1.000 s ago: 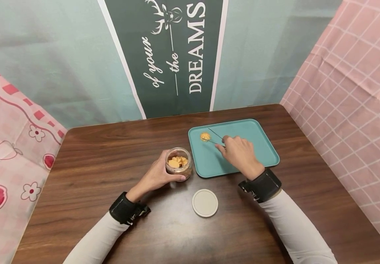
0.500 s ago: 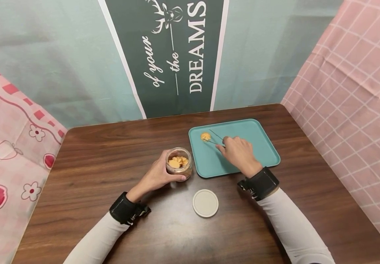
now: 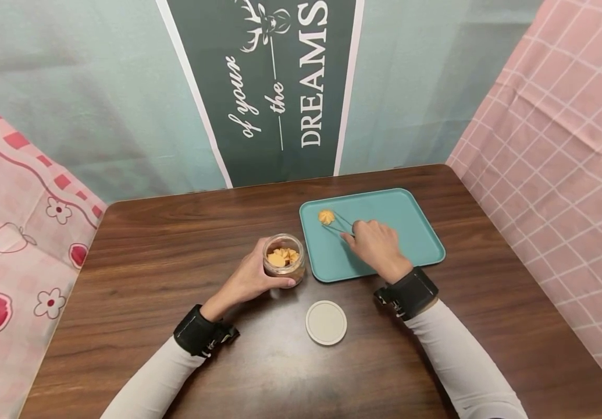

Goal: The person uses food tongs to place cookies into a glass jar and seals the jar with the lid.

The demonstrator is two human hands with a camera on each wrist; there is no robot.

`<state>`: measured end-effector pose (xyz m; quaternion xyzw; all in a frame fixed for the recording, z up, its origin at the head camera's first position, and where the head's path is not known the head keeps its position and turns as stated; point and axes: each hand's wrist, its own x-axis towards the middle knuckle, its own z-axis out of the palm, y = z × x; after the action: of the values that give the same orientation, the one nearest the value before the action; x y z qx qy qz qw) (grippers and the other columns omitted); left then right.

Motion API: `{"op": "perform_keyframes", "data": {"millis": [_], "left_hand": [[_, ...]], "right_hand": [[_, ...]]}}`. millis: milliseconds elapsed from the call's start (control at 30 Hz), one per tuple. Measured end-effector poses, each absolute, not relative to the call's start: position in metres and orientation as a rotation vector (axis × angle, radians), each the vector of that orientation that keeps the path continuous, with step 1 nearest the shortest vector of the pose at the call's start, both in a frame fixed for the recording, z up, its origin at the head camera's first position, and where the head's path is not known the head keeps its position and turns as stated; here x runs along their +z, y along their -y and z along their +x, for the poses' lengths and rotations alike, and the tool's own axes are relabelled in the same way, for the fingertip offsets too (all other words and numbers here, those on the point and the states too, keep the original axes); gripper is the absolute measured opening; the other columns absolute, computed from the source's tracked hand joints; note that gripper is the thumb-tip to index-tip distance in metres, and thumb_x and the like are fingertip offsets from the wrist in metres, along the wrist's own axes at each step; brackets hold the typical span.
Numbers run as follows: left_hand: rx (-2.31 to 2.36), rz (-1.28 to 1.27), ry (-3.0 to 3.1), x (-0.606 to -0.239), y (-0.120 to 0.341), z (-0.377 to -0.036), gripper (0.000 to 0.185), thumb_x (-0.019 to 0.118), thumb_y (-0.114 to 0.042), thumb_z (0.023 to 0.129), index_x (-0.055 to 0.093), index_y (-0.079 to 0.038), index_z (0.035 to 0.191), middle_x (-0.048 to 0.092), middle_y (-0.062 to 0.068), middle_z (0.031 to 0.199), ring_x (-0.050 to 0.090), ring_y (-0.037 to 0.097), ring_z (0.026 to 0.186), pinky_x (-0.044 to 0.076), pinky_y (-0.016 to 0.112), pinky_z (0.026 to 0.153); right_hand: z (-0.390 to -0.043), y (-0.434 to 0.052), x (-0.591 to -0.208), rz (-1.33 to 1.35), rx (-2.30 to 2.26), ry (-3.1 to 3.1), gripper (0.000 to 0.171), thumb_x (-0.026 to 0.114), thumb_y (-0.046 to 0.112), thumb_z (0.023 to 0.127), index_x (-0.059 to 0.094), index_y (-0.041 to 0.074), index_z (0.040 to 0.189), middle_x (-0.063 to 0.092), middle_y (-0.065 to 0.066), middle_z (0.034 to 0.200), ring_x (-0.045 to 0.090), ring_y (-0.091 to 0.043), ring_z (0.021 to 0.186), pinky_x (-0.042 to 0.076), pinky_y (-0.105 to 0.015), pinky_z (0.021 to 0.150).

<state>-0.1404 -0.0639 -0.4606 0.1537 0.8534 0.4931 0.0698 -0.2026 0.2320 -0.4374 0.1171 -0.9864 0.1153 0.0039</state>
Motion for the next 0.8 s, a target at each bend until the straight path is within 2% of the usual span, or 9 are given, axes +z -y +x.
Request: {"op": "perform_keyframes", "data": {"millis": [133, 267, 800], "left_hand": [[1.488, 0.463, -2.572, -0.460, 0.064, -0.140, 0.096, 0.098, -0.028, 0.076, 0.043, -0.007, 0.151, 0.061, 0.014, 0.145, 0.059, 0.031, 0.132, 0.045, 0.053, 0.111], [1.490, 0.461, -2.569, -0.460, 0.064, -0.140, 0.096, 0.098, -0.027, 0.075, 0.043, -0.007, 0.151, 0.061, 0.015, 0.145, 0.059, 0.031, 0.133, 0.045, 0.053, 0.111], [1.493, 0.471, -2.558, -0.462, 0.065, -0.141, 0.096, 0.098, -0.026, 0.076, 0.043, -0.007, 0.152, 0.061, 0.014, 0.145, 0.058, 0.031, 0.133, 0.044, 0.052, 0.111]], "right_hand": [[-0.202, -0.229, -0.440, 0.331, 0.360, 3.102, 0.039, 0.068, 0.037, 0.104, 0.065, 0.010, 0.077, 0.045, -0.003, 0.055, 0.048, -0.022, 0.050, 0.030, -0.034, 0.044], [-0.201, -0.225, -0.442, 0.301, 0.359, 3.114, 0.045, 0.066, 0.038, 0.105, 0.058, 0.012, 0.070, 0.042, -0.003, 0.056, 0.047, -0.022, 0.050, 0.029, -0.034, 0.045], [-0.202, -0.220, -0.446, 0.217, 0.413, 3.166, 0.052, 0.059, 0.041, 0.109, 0.052, 0.012, 0.066, 0.038, -0.002, 0.057, 0.044, -0.023, 0.050, 0.030, -0.035, 0.045]]}}
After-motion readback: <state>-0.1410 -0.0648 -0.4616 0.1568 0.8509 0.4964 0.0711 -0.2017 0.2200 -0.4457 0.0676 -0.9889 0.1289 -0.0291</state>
